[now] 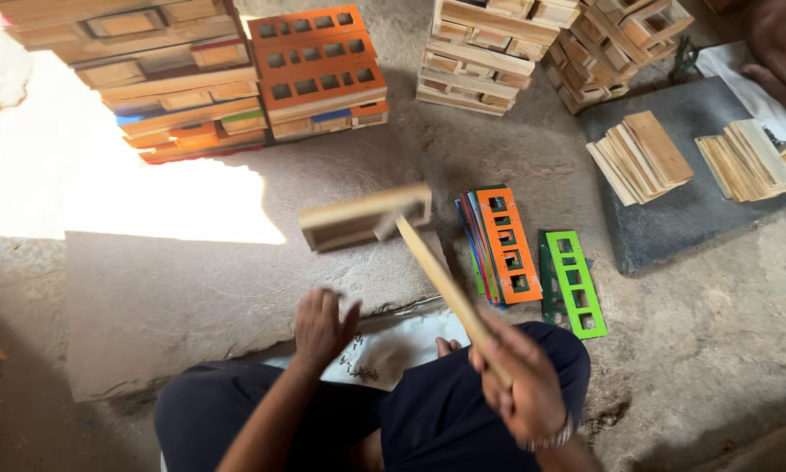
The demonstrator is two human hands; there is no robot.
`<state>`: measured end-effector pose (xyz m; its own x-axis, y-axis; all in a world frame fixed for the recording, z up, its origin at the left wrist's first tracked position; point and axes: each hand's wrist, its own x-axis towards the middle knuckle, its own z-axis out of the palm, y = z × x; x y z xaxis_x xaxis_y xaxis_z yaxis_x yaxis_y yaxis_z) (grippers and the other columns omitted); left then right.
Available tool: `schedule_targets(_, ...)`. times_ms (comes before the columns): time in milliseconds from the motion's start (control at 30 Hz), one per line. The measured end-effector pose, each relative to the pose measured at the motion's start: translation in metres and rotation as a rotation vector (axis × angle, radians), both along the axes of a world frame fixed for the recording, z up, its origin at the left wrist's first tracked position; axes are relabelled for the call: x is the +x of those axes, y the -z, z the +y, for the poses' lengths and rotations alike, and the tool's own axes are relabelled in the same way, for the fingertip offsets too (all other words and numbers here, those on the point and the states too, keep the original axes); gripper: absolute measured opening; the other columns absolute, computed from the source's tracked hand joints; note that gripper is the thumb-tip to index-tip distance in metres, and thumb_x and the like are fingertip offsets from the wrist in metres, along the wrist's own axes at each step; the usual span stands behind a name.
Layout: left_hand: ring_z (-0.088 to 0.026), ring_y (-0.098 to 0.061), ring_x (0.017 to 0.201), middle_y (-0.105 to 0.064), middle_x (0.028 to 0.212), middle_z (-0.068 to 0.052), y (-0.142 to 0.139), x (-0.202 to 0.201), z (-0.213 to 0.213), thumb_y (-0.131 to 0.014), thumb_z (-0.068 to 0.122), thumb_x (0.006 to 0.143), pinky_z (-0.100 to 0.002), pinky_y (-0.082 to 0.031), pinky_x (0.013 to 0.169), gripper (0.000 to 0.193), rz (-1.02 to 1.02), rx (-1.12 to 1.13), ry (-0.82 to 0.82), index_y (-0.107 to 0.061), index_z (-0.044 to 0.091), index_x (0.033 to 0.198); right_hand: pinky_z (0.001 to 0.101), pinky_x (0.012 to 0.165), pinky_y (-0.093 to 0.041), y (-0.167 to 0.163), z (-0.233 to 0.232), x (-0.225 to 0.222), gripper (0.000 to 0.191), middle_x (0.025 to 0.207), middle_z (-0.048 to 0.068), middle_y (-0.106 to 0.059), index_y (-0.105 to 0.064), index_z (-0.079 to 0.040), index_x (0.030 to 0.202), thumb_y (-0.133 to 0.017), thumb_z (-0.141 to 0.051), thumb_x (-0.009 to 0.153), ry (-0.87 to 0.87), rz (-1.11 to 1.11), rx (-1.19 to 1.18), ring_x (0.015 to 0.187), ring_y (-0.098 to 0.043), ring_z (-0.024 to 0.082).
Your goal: The person sits on the floor and assembles small wooden frames by placing colored plastic inserts into wooden slots and hammering nails to secure them. The person repeatedly picks up frames, aligns inserts, and hammers nails, then stacks completed units.
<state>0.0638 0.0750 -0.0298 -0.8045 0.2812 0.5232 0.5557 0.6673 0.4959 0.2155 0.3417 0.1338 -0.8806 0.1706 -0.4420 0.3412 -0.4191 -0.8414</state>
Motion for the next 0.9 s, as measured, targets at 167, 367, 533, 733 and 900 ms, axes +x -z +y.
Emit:
schedule_targets(167,-0.037,-0.049,0.119,-0.054,0.130,-0.018,-0.052,-0.068,0.018,-0.066,0.035,0.076,-0.051,-0.039,0.100,0.065,0.162,-0.295,-0.116,-0.055,0.005,0.131,0.0231,0.043,-0.038,0.103,0.022,0.036,0.056,0.086,0.015,-0.067,-0.045,-0.003,0.155,-0.051,-0.014,0.101,-0.052,-0.059,-0.017,0.046,-0.047,0.009)
schedule_targets(367,-0.031,-0.046,0.130,-0.051,0.129,-0.013,-0.079,-0.091,0.020,-0.056,0.009,0.089,-0.045,-0.037,0.113,0.039,-0.079,-0.610,-0.111,-0.052,0.015,0.127,0.0214,0.040,-0.036,0.153,0.025,0.047,0.055,0.083,0.015,-0.066,-0.046,0.000,0.152,-0.049,-0.016,0.099,-0.109,-0.109,-0.238,0.042,-0.044,0.007)
schedule_targets(533,-0.028,-0.049,0.122,-0.053,0.132,-0.014,-0.088,-0.092,0.021,-0.053,0.008,0.096,-0.041,-0.043,0.100,0.035,-0.146,-0.703,-0.031,-0.051,0.014,0.131,0.0229,0.043,-0.038,0.147,0.017,0.047,0.058,0.082,0.015,-0.062,-0.043,-0.001,0.156,-0.047,-0.017,0.100,-0.150,-0.116,-0.266,0.046,-0.045,0.010)
schedule_targets(733,-0.028,-0.052,0.117,-0.057,0.128,-0.014,-0.092,-0.089,-0.010,-0.060,0.008,0.094,-0.041,-0.042,0.103,0.055,-0.137,-0.913,0.085,-0.042,0.014,0.146,0.0264,0.047,-0.039,0.132,0.005,0.029,0.058,0.082,0.014,-0.058,-0.041,-0.020,0.156,-0.050,-0.018,0.099,-0.320,-0.258,-0.466,0.048,-0.044,0.014)
schedule_targets(900,-0.029,-0.057,0.119,-0.064,0.121,-0.011,-0.093,-0.077,-0.091,-0.063,0.009,0.086,-0.044,-0.043,0.104,0.055,-0.170,-0.848,0.025,-0.049,0.018,0.138,0.0337,0.047,-0.048,0.148,-0.032,0.011,0.047,0.071,0.010,-0.055,-0.061,-0.005,0.140,-0.058,-0.031,0.101,-0.262,-0.331,-0.386,0.050,-0.054,0.019)
